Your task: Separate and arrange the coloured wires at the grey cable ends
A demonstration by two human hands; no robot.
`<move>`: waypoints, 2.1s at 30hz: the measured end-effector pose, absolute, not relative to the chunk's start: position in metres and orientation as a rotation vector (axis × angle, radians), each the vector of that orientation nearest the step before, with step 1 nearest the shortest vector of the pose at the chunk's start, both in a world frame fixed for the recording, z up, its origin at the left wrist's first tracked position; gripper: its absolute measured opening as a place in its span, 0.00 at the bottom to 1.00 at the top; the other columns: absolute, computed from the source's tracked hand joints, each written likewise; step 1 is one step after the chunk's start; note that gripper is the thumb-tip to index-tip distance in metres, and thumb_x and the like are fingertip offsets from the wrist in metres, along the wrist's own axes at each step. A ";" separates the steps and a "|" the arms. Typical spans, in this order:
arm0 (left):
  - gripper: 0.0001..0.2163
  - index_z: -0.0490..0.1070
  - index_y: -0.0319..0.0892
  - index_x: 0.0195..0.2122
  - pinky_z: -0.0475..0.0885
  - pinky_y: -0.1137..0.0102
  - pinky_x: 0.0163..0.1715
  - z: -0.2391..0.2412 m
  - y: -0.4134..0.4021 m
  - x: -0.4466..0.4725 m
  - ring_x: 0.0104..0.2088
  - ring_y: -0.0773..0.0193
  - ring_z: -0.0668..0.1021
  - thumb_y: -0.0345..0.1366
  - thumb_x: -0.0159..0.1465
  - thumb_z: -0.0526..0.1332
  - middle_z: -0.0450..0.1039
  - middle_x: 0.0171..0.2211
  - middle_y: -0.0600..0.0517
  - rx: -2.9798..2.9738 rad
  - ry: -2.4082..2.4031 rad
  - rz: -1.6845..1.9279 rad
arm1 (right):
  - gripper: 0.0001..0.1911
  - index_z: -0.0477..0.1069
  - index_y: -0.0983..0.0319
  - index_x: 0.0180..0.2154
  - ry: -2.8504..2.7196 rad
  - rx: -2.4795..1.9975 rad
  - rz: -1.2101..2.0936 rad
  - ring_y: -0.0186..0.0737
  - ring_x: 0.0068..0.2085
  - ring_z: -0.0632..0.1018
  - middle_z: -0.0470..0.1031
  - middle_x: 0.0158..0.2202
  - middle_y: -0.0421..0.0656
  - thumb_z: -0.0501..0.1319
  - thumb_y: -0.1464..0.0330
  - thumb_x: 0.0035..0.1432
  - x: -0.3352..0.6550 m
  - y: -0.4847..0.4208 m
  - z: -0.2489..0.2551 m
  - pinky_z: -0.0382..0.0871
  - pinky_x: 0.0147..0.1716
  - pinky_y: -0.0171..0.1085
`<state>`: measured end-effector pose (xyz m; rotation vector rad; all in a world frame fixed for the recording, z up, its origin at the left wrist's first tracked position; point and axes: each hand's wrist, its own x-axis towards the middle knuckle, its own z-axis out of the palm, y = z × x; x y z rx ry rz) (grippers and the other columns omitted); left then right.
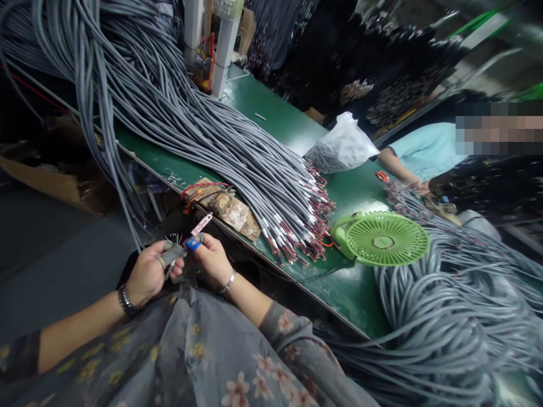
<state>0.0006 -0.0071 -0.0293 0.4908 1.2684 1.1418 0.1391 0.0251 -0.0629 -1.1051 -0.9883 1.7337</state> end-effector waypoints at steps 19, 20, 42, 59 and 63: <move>0.13 0.76 0.41 0.16 0.56 0.77 0.11 -0.011 0.018 -0.012 0.11 0.73 0.64 0.39 0.36 0.78 0.70 0.11 0.53 0.630 1.044 0.878 | 0.30 0.73 0.61 0.30 -0.797 -0.953 1.912 0.29 0.23 0.66 0.72 0.24 0.36 0.75 0.42 0.46 0.151 0.060 -0.055 0.66 0.24 0.31; 0.13 0.76 0.41 0.16 0.56 0.77 0.11 -0.011 0.019 -0.012 0.11 0.73 0.64 0.39 0.36 0.78 0.70 0.11 0.54 0.634 1.043 0.873 | 0.30 0.71 0.60 0.28 -0.804 -0.982 1.807 0.29 0.23 0.65 0.70 0.22 0.35 0.75 0.42 0.45 0.149 0.059 -0.057 0.64 0.24 0.31; 0.16 0.75 0.41 0.20 0.52 0.77 0.13 -0.023 0.023 -0.010 0.12 0.74 0.60 0.43 0.40 0.79 0.66 0.12 0.56 0.643 1.014 0.814 | 0.29 0.74 0.61 0.28 -0.542 -0.938 1.827 0.33 0.25 0.69 0.72 0.24 0.40 0.70 0.41 0.56 0.131 0.062 -0.056 0.70 0.28 0.33; 0.14 0.72 0.42 0.19 0.54 0.77 0.12 -0.020 0.020 -0.014 0.11 0.75 0.60 0.39 0.42 0.77 0.64 0.11 0.57 0.527 0.915 0.821 | 0.28 0.73 0.61 0.27 -0.498 -0.979 1.833 0.32 0.24 0.70 0.72 0.22 0.38 0.71 0.43 0.56 0.130 0.062 -0.048 0.71 0.27 0.31; 0.14 0.73 0.41 0.17 0.53 0.77 0.12 -0.021 0.020 -0.012 0.11 0.75 0.60 0.39 0.40 0.78 0.64 0.10 0.57 0.541 0.943 0.815 | 0.27 0.75 0.61 0.28 -0.460 -0.981 1.836 0.32 0.25 0.70 0.72 0.22 0.38 0.72 0.44 0.56 0.129 0.062 -0.046 0.71 0.27 0.31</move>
